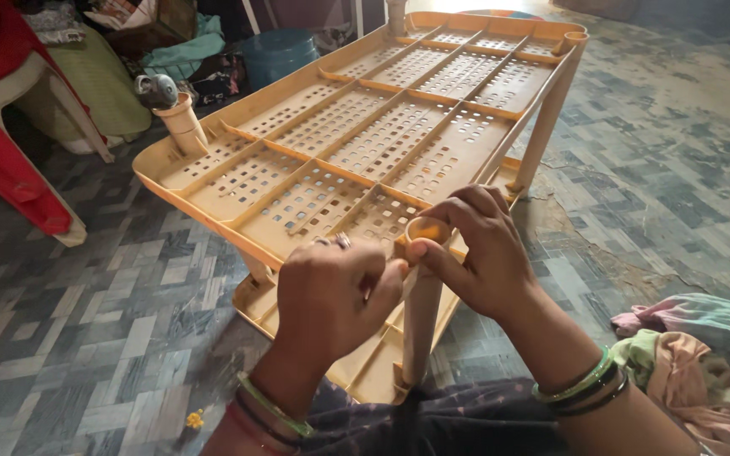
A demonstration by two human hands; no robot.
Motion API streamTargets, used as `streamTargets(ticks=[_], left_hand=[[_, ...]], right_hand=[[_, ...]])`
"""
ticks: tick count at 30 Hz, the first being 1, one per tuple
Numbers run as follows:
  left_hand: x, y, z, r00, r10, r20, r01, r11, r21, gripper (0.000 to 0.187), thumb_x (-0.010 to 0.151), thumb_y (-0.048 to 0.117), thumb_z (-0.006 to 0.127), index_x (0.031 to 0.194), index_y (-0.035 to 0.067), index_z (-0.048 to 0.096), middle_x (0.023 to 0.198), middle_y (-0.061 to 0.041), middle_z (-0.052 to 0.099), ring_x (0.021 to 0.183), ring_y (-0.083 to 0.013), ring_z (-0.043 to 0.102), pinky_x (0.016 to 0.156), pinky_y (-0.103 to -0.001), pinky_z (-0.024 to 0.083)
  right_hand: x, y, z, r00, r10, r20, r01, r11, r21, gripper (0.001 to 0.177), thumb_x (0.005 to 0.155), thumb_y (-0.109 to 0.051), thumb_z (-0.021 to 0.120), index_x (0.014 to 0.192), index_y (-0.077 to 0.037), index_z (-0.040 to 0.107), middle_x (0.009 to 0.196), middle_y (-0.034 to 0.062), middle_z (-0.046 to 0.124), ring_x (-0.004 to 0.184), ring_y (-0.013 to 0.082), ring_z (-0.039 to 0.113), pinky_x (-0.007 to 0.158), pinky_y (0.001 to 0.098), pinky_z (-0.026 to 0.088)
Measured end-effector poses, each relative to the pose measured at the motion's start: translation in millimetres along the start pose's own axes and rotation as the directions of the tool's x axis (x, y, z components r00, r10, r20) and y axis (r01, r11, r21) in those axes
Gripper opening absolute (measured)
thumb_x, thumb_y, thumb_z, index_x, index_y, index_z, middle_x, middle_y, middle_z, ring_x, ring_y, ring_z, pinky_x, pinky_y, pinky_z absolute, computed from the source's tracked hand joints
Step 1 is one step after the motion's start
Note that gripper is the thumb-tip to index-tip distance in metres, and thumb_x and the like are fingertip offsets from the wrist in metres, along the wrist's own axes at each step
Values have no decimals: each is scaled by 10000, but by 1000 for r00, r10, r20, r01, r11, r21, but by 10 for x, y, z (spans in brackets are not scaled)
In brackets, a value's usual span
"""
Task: The person sits on the floor and takes apart a two-tier plastic utility table, pulling the black caster wheels off the leg sockets and detaching the legs from the shelves. They then press the legs and wheels back onto the shelves, flip the table upright, and press on the top to seat it.
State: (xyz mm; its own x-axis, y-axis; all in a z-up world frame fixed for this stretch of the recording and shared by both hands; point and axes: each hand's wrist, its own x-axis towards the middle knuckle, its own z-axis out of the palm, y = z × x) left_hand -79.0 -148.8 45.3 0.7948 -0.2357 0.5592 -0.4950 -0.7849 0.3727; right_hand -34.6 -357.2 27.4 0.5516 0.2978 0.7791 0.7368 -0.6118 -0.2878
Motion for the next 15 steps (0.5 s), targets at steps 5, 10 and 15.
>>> streamTargets(ticks=[5,10,15], left_hand=[[236,63,-60,998,46,31,-43,994,-104,473,792,391,789,1111,75,639,1012,-149,678,978,-346,647,829,-488,484],[533,35,24,971,187,152,-138,948,-287,449,805,338,790,1154,81,670,1121,-146,696,1144,-322,636,965,-411,491],[596,58,171,951,114,287,30,891,-453,352,834,296,760,1123,115,676,1031,-105,747,1028,-244,737,894,-357,558]], right_hand=[[-90,23,34,998,-24,-51,25,999,23,388,883,-312,723,1176,-58,724,1151,135,634,1133,335,576,1004,446,450],[-314,110,108,991,-52,-122,60,996,66,468,916,-240,703,1322,-15,641,1376,161,587,1345,367,547,1148,462,430],[-484,333,116,984,-1,-177,9,999,42,342,919,-142,719,1248,-57,675,1356,147,638,1273,340,624,1087,437,492]])
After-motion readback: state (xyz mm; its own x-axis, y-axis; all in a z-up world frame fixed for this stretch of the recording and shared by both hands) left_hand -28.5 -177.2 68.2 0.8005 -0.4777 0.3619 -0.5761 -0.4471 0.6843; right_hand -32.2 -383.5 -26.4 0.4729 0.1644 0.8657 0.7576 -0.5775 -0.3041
